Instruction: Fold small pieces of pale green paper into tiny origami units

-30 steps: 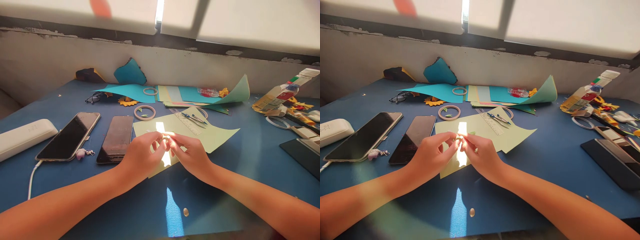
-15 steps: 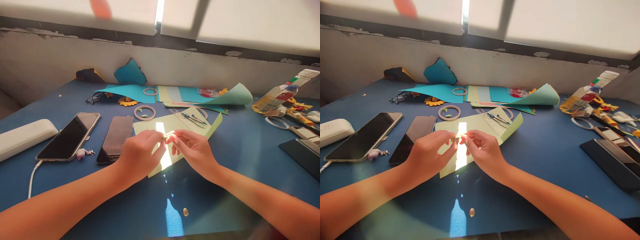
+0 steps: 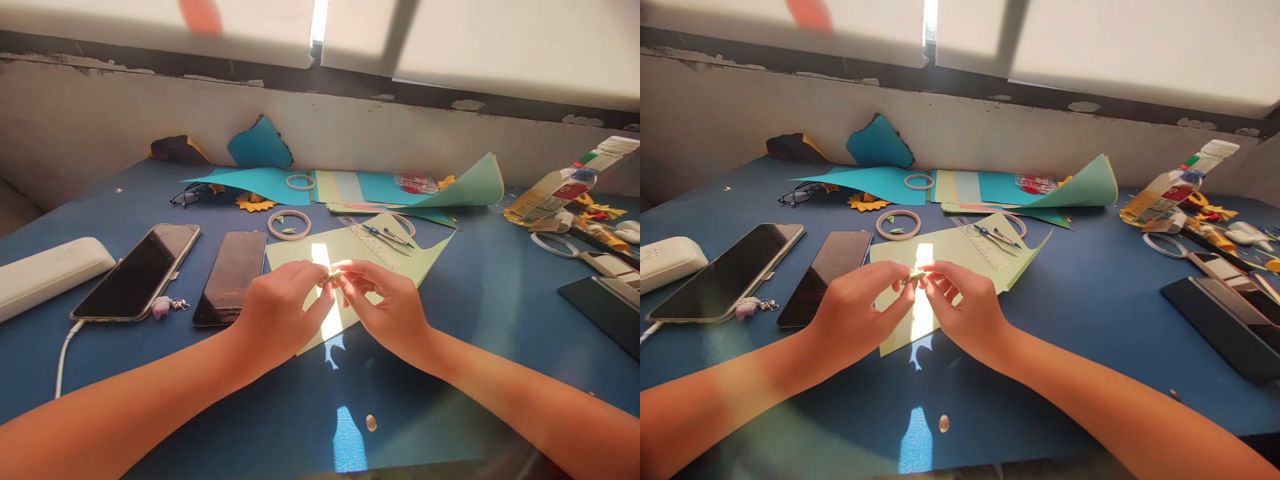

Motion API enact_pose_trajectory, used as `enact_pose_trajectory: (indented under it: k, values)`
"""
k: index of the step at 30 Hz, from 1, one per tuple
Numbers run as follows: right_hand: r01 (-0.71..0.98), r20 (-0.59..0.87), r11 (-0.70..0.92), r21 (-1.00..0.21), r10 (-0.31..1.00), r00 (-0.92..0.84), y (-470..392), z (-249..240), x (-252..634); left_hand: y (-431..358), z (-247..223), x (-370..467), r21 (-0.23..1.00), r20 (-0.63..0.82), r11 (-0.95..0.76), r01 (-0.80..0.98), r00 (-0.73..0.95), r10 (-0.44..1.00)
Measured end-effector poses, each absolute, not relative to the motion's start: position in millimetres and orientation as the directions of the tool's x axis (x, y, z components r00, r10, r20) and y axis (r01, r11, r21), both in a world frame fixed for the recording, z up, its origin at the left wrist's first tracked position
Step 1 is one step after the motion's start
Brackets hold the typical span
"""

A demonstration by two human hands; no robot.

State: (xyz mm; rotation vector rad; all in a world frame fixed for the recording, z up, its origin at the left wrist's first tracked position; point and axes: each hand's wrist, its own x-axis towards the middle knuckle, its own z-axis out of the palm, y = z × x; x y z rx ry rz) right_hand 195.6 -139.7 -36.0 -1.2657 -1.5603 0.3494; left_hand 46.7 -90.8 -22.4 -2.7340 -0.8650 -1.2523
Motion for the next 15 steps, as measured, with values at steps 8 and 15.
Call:
enact_pose_trajectory:
  k: [8, 15]
  values:
    - [0.587, 0.559, 0.409, -0.699, 0.824, 0.091, -139.5, -33.7, 194.7, -90.0, -22.6, 48.6, 0.196, 0.722, -0.852, 0.486, 0.516, 0.460]
    - [0.677, 0.670, 0.481, -0.557, 0.742, 0.024, -137.7, -33.4, 196.0, -89.0, -25.6, 47.9, 0.127, 0.760, -0.895, 0.428, 0.538, 0.365]
